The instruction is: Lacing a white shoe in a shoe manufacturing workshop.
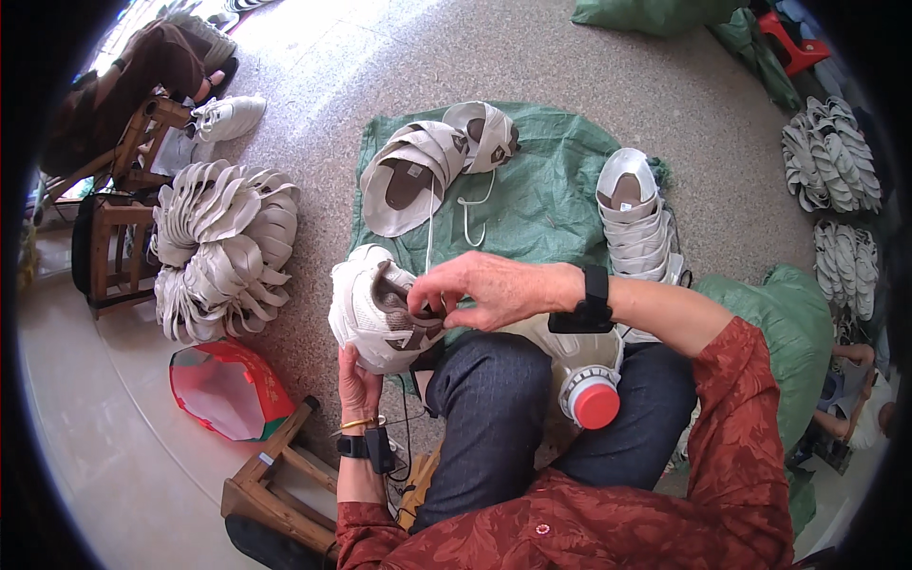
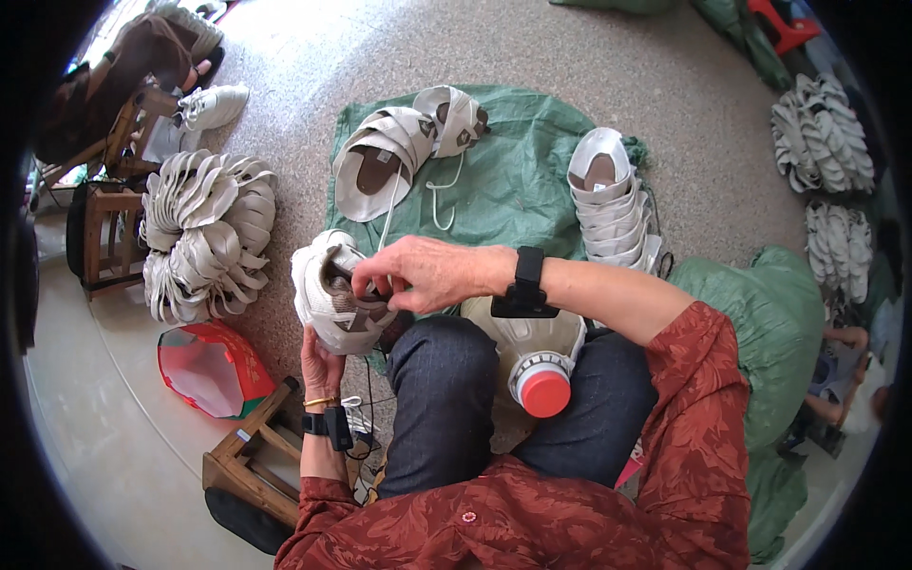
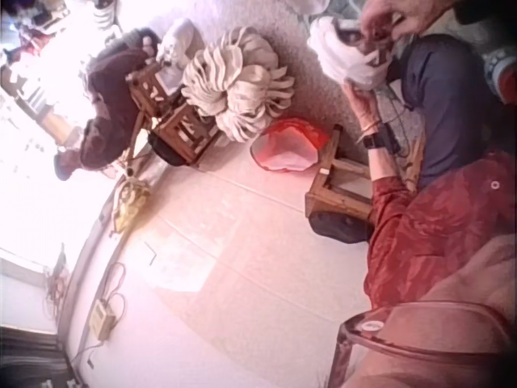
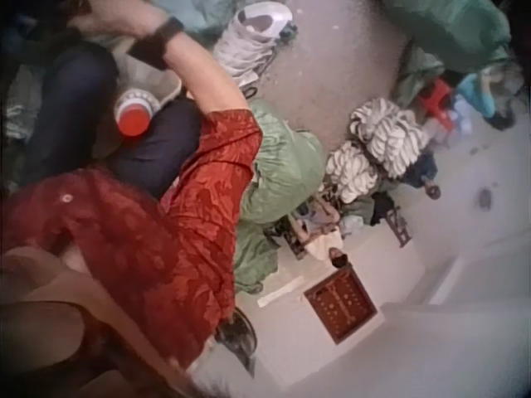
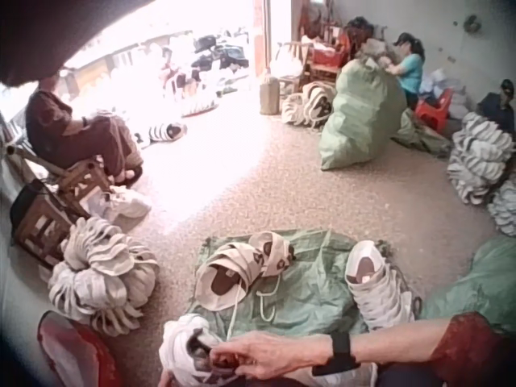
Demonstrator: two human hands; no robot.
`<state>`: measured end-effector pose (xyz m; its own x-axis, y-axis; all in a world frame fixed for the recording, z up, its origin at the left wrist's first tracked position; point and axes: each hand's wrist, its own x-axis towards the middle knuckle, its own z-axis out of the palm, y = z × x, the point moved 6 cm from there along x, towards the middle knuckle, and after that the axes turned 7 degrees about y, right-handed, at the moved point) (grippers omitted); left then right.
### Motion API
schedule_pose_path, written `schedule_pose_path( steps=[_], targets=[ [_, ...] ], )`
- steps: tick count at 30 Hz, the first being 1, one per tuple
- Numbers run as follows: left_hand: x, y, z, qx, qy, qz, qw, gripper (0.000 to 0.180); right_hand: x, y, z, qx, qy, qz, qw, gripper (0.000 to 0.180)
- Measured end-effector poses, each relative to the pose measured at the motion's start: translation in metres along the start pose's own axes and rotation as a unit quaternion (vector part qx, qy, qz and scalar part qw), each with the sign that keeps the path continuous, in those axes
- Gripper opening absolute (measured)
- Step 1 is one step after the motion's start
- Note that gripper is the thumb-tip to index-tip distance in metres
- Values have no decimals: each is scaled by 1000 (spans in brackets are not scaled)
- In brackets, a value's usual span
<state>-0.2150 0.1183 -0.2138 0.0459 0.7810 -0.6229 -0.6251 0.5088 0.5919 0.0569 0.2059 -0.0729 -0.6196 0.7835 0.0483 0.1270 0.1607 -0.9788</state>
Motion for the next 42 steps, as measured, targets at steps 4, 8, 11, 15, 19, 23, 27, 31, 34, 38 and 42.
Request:
schedule_pose_path(
  steps=[4, 8, 11, 15, 19, 23, 27, 31, 34, 38, 42],
  targets=[
    [-5, 1, 4, -46, 8, -25, 999, 69, -2, -15, -9, -13, 57, 31, 998, 45],
    [-10, -1, 6, -50, -8, -13, 999, 67, 0, -11, -17, -14, 103, 79, 992, 53],
    [-16, 2, 13, -61, -20, -22, 998, 67, 3, 3, -2, -42, 75, 54, 995, 43],
    [-23, 11, 6, -63, -27, -14, 998, 68, 0, 0, 7, -83, 77, 9, 994, 15],
    [-25, 21, -5, -107, -33, -1, 994, 68, -13, -28, 0, -121, 44, 18, 992, 16],
    [-26, 34, -18, -121, -27, 21, 992, 66, -15, -74, 5, -92, 58, 6, 994, 17],
    [-31, 42, -30, -122, -15, 37, 992, 65, -7, -136, 3, -85, 78, -34, 993, 17],
    [-35, 48, -46, -128, -6, 41, 991, 64, -6, -181, -10, -157, 138, -124, 970, 18],
    [-38, 48, -53, -131, 5, 46, 990, 65, -15, -187, -31, -222, 157, -107, 956, 15],
    [-37, 48, -59, -129, 3, 48, 991, 68, -44, -171, -84, -239, 256, -80, 933, 21],
    [-36, 42, -57, -124, -7, 25, 992, 69, -85, -159, -132, -273, 239, 30, 931, 23]
  ],
)
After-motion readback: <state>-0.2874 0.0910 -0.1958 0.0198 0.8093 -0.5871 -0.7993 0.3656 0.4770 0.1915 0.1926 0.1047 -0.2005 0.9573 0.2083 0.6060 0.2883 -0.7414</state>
